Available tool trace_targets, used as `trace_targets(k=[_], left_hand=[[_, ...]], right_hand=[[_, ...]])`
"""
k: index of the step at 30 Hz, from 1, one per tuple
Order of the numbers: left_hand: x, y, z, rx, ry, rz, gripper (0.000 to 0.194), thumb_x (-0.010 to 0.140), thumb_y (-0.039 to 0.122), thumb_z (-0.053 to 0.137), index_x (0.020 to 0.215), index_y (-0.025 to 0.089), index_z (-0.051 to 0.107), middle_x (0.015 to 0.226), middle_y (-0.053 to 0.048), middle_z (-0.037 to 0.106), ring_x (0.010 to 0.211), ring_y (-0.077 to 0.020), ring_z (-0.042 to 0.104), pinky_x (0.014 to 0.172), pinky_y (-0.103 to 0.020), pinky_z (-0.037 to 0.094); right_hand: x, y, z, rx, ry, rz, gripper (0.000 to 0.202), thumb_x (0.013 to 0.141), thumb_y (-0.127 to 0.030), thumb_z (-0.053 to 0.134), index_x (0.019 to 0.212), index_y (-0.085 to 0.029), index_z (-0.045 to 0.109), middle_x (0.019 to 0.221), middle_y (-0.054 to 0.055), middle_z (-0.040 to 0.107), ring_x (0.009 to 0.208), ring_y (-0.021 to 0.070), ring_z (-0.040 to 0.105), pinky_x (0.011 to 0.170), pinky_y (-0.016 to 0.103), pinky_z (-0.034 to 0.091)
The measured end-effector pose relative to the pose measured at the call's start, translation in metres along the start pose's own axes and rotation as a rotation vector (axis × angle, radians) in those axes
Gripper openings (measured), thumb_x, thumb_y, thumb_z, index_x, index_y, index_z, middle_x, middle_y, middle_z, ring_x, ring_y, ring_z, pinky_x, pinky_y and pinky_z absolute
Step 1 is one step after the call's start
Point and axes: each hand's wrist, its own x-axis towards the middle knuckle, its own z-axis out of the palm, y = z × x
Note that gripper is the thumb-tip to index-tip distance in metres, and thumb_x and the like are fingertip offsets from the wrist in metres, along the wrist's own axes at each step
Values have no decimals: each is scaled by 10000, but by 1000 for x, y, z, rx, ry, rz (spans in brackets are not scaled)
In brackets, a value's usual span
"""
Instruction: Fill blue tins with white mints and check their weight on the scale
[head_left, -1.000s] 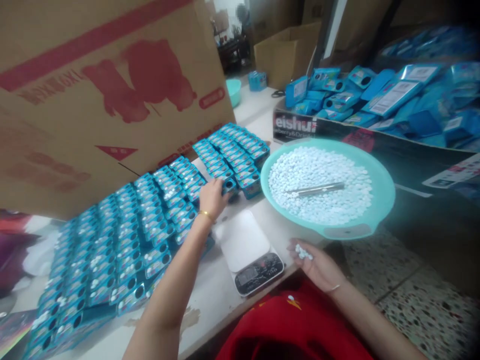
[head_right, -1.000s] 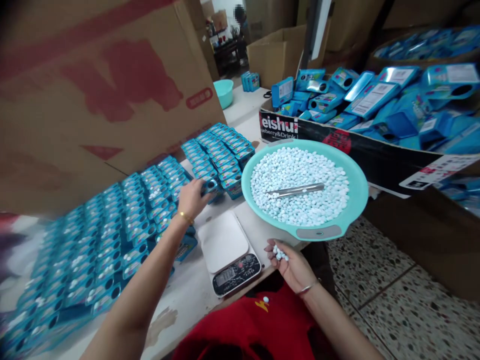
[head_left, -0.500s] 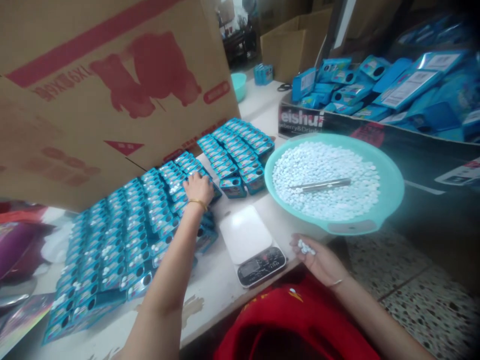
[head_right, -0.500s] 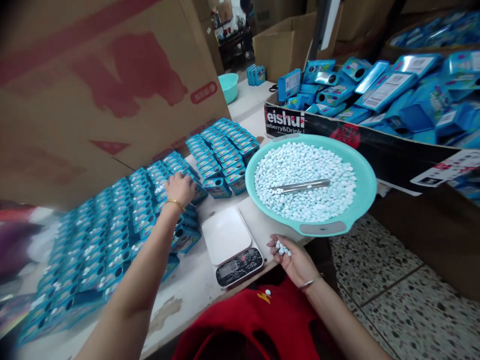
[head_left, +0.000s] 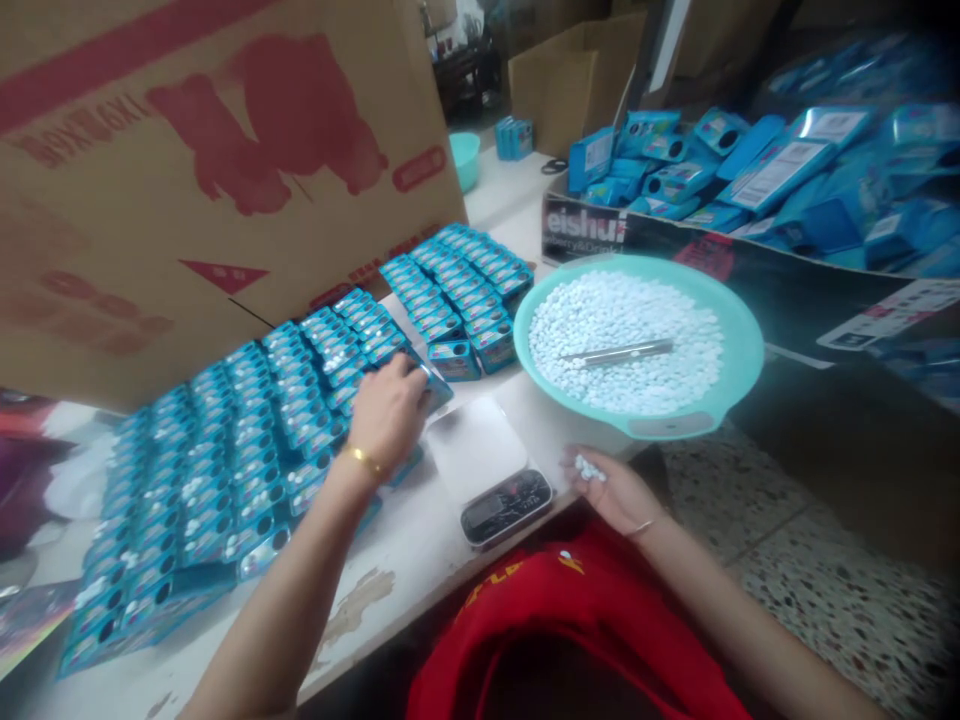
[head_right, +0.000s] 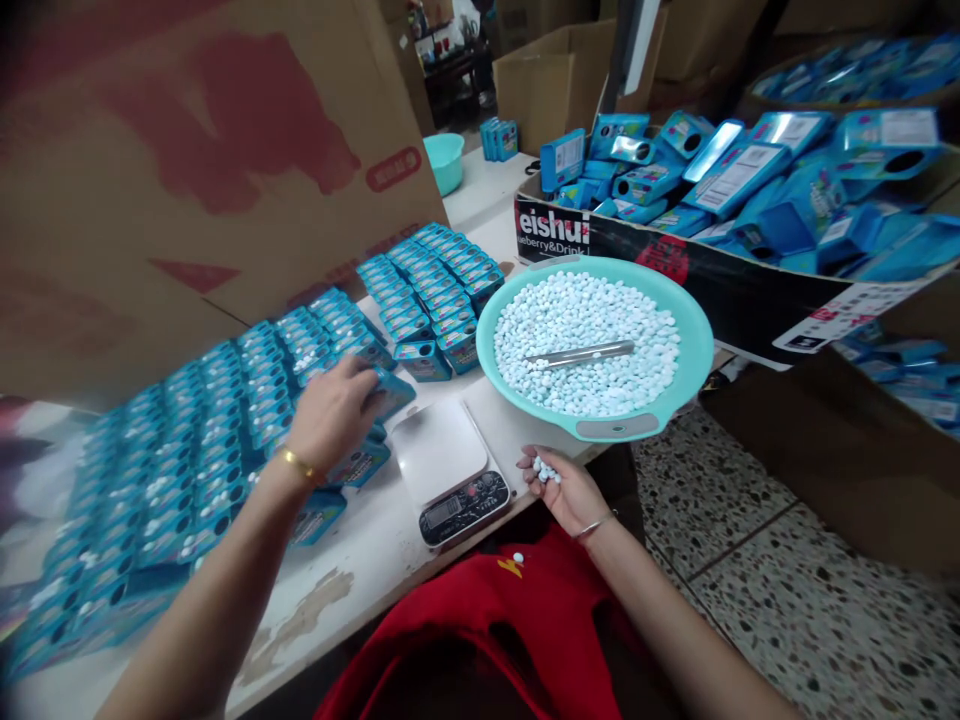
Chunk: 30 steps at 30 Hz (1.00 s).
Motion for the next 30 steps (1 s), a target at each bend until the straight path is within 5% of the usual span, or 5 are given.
trace_targets(k=[7, 13, 20, 25, 30], left_hand=[[-22, 46, 11, -112, -170, 144, 149, 875, 292, 526, 805, 186, 605, 933, -80, 612, 748, -195, 582, 657, -325, 406], [25, 10, 18, -179, 32, 146, 214, 908, 329, 471, 1030, 203, 594, 1022, -84, 618, 901, -217, 580, 750, -324, 417], [94, -18, 72, 17, -13, 186, 344, 837, 345, 555, 1129, 165, 589, 1124, -158, 582, 1086, -330, 510, 901, -443, 334], [106, -15, 85, 3, 48, 107, 389, 828, 361, 566, 1147, 139, 572, 1163, -175, 562, 1092, -348, 510, 935, -463, 296], [84, -15, 69, -117, 176, -27, 430, 873, 420, 511, 1213, 157, 532, 1138, -151, 574, 1053, -310, 524, 889, -416, 345]], right_hand=[[0, 2, 0, -3, -8, -10, 75, 723, -196, 707, 780, -148, 711, 711, 55, 697, 596, 116, 626, 463, 183, 475], [0, 1, 0, -5, -8, -25, 88, 707, -197, 719, 773, -140, 714, 690, 61, 691, 574, 115, 617, 447, 182, 470], [-1, 0, -2, -30, -18, -22, 84, 720, -204, 709, 791, -161, 701, 708, 41, 693, 578, 107, 616, 460, 179, 477], [-2, -2, 0, -45, -5, -7, 94, 712, -208, 714, 782, -148, 696, 689, 40, 693, 562, 96, 602, 453, 168, 458], [-3, -3, 1, -51, 1, -8, 95, 713, -202, 700, 785, -140, 702, 693, 49, 684, 555, 96, 591, 451, 173, 454]])
